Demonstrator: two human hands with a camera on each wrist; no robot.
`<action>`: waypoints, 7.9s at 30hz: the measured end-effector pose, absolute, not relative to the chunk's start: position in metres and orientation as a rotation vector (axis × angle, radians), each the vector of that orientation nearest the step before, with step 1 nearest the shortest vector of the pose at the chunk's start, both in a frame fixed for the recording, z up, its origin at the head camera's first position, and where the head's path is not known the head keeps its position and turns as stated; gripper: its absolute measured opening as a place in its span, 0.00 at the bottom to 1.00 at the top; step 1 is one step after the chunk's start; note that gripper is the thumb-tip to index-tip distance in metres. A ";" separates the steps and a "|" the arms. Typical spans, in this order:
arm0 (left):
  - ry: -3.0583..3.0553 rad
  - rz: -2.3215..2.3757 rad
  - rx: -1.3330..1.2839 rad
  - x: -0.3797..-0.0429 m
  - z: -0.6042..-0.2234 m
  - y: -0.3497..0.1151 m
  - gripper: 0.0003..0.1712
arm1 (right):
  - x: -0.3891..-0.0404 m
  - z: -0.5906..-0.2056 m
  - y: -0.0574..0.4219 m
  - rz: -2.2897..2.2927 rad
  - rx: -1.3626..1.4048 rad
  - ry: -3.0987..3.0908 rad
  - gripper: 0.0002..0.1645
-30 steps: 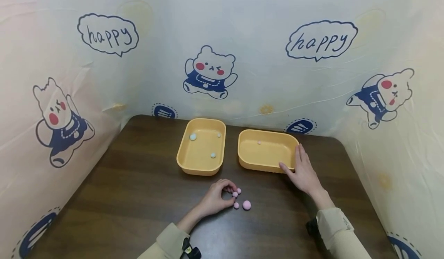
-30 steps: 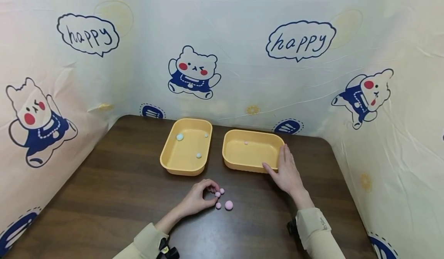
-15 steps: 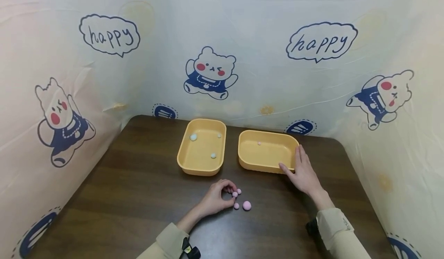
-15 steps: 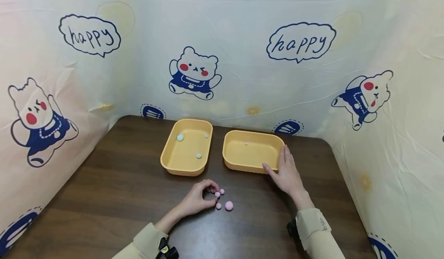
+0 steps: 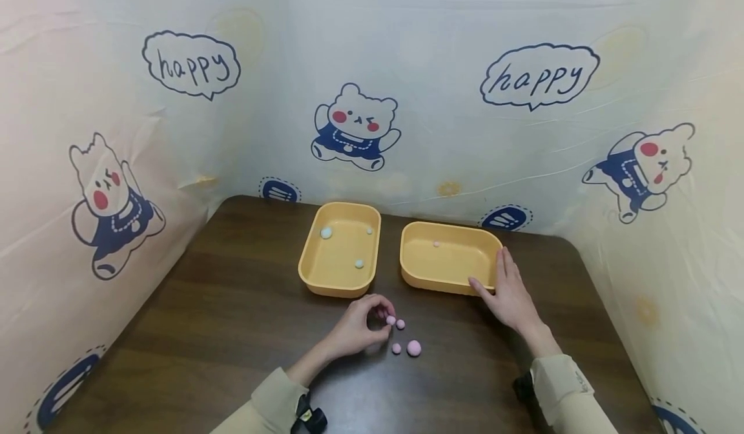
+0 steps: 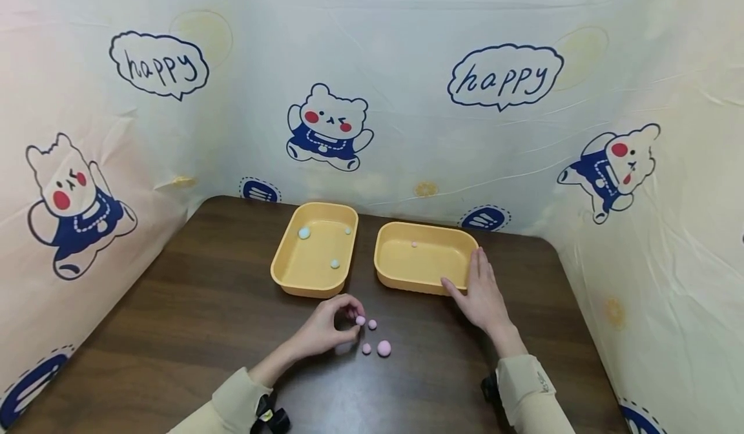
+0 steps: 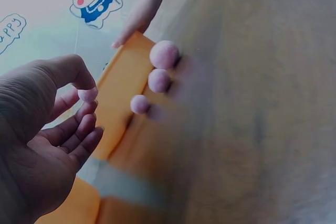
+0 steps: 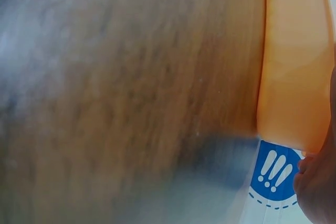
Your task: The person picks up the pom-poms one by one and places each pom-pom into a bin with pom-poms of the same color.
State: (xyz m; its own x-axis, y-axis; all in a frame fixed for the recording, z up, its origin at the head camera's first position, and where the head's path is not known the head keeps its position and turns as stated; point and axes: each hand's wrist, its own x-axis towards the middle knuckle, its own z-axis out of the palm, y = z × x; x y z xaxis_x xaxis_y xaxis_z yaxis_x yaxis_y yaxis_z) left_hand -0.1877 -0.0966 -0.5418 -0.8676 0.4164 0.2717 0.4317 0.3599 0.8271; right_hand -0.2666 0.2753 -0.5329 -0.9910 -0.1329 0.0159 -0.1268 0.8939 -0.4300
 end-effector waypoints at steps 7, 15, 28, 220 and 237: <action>-2.624 -1.575 -0.809 -0.192 -0.526 -0.094 0.14 | -0.267 -0.535 0.275 -0.688 -0.202 3.040 0.71; -2.618 -1.530 -0.835 -0.207 -0.517 -0.085 0.15 | -0.267 -0.534 0.275 -0.686 -0.209 3.032 0.71; -2.568 -1.577 -0.811 -0.232 -0.509 -0.073 0.14 | -0.270 -0.533 0.273 -0.679 -0.225 3.039 0.71; -2.738 -1.193 -1.099 -0.167 -0.577 -0.089 0.14 | -0.264 -0.533 0.275 -0.722 -0.178 3.018 0.71; -2.703 -1.143 -1.069 -0.169 -0.596 -0.076 0.11 | -0.265 -0.531 0.276 -0.719 -0.177 3.013 0.70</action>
State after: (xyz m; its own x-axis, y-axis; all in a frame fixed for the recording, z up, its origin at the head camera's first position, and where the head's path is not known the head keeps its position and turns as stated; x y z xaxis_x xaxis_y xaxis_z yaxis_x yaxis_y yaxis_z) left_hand -0.1694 -0.0765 -0.5963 -0.7654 0.5856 0.2667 0.5993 0.4979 0.6268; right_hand -0.2654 0.2758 -0.5312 -0.9927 -0.1196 -0.0118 -0.1014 0.8861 -0.4523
